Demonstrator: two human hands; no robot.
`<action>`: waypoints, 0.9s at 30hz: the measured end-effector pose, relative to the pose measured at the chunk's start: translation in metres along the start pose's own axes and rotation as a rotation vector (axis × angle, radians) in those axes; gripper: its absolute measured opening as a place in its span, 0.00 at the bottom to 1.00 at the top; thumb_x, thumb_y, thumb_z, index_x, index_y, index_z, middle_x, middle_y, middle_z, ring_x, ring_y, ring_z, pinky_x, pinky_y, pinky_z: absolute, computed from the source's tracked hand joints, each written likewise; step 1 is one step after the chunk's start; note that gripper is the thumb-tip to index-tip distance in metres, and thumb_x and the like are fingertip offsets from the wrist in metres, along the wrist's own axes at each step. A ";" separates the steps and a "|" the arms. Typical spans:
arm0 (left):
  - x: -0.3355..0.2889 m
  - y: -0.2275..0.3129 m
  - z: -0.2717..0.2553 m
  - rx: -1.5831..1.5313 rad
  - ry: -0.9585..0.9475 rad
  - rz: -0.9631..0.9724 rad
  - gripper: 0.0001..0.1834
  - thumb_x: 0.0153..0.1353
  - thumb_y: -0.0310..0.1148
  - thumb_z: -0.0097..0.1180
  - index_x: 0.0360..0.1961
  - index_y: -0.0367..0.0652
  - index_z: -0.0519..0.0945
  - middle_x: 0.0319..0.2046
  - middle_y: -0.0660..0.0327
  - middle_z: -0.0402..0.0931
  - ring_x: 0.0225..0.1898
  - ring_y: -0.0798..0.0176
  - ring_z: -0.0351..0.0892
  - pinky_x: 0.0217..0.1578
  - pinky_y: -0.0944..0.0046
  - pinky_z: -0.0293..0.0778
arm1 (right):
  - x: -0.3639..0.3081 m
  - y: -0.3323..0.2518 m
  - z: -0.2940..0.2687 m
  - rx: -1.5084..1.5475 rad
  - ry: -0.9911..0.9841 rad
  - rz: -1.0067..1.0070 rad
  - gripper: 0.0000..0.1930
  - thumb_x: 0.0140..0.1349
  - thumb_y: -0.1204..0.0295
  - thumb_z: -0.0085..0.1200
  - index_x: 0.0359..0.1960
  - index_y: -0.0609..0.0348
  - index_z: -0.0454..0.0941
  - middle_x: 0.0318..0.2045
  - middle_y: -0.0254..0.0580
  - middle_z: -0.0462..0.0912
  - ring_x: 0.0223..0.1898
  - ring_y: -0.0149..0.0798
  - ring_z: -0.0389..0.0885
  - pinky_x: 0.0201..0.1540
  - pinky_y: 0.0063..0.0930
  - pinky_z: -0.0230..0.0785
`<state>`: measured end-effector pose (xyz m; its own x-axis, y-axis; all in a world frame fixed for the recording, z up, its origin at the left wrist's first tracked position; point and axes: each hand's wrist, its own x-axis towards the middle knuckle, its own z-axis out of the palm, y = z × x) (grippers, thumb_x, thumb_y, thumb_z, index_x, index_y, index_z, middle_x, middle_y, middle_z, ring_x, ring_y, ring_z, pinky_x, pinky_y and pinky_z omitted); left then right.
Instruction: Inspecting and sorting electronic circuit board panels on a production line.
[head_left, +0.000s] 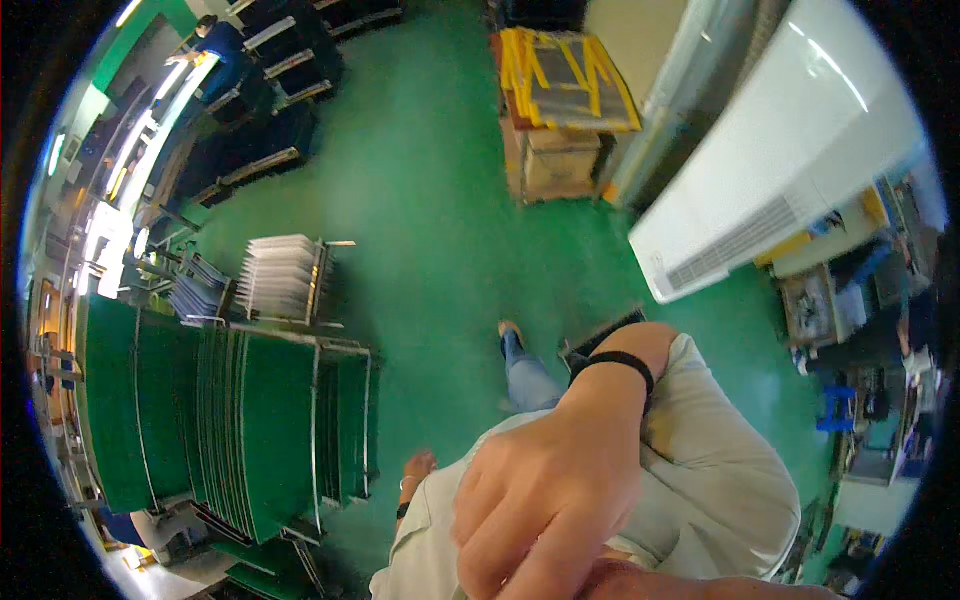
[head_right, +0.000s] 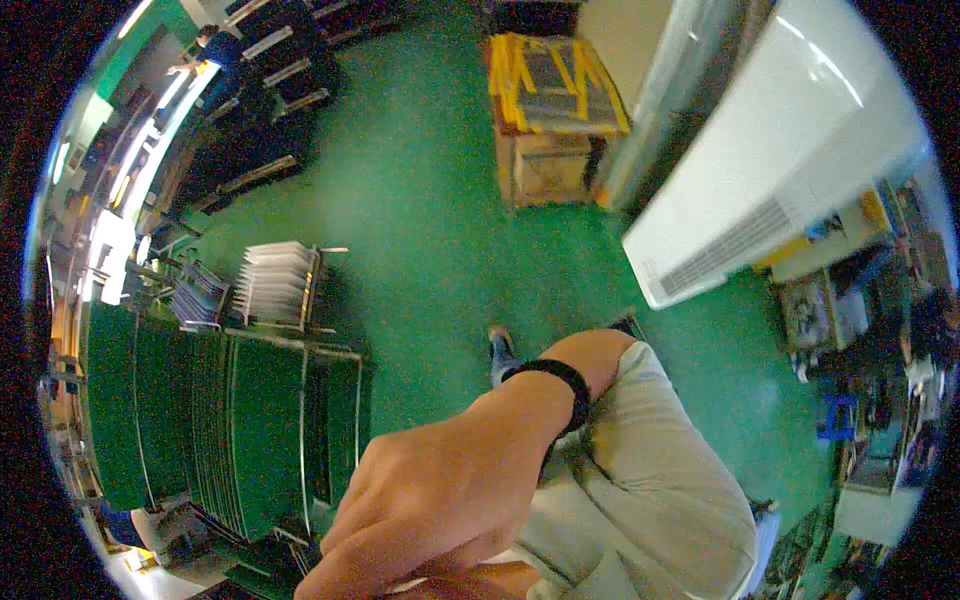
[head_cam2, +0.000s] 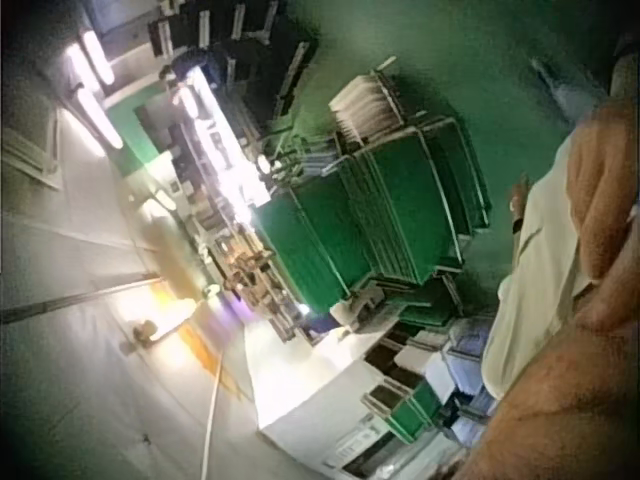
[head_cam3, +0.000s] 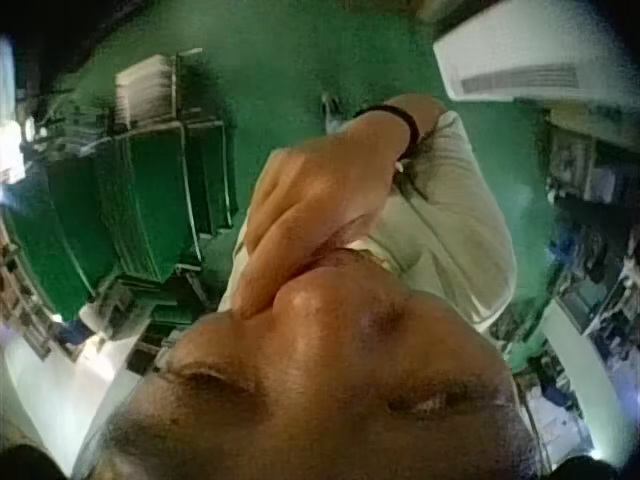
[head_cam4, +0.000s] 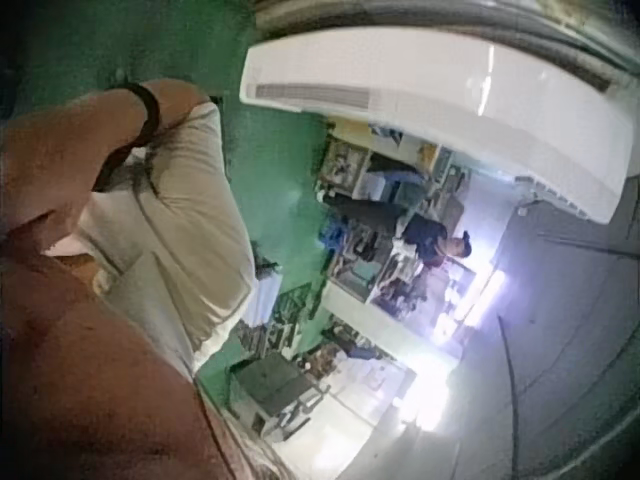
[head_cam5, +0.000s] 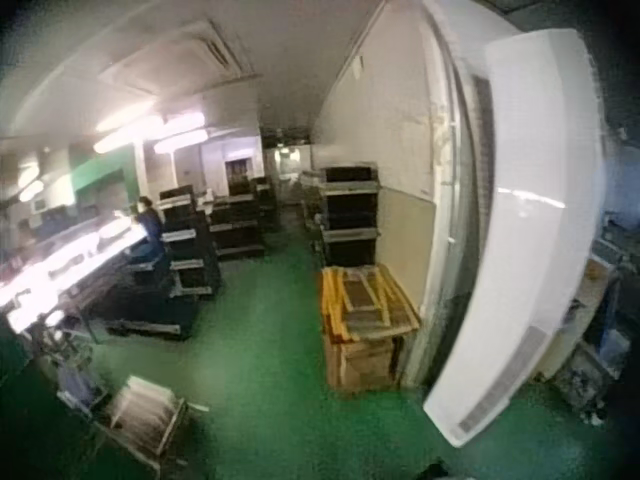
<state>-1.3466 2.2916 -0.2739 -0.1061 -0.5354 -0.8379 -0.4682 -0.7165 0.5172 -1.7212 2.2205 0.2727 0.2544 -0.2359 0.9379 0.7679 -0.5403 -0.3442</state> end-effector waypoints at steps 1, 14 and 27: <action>0.006 0.025 -0.006 0.056 0.040 -0.001 0.23 0.57 0.47 0.47 0.47 0.43 0.75 0.44 0.53 0.75 0.46 0.55 0.74 0.44 0.58 0.69 | 0.008 0.013 -0.025 -0.028 0.018 -0.034 0.18 0.65 0.67 0.38 0.50 0.68 0.69 0.33 0.47 0.79 0.26 0.42 0.75 0.27 0.29 0.68; 0.141 0.224 -0.063 0.742 0.190 -0.072 0.21 0.51 0.43 0.47 0.43 0.43 0.76 0.45 0.51 0.73 0.48 0.47 0.72 0.47 0.54 0.68 | 0.111 0.225 -0.358 0.462 -0.856 0.192 0.14 0.55 0.71 0.44 0.39 0.71 0.68 0.31 0.48 0.69 0.30 0.45 0.72 0.30 0.33 0.67; 0.347 0.550 -0.355 -0.165 0.684 0.172 0.13 0.53 0.35 0.53 0.37 0.38 0.77 0.29 0.53 0.78 0.31 0.55 0.78 0.32 0.61 0.74 | 0.093 0.475 -0.778 -0.888 0.285 1.255 0.07 0.58 0.73 0.49 0.25 0.63 0.71 0.17 0.32 0.68 0.21 0.25 0.66 0.26 0.18 0.61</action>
<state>-1.3292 1.5529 -0.2177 0.4318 -0.7677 -0.4735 -0.3503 -0.6265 0.6963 -1.7903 1.3140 0.1628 0.2477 -0.9681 0.0386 -0.4482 -0.1498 -0.8813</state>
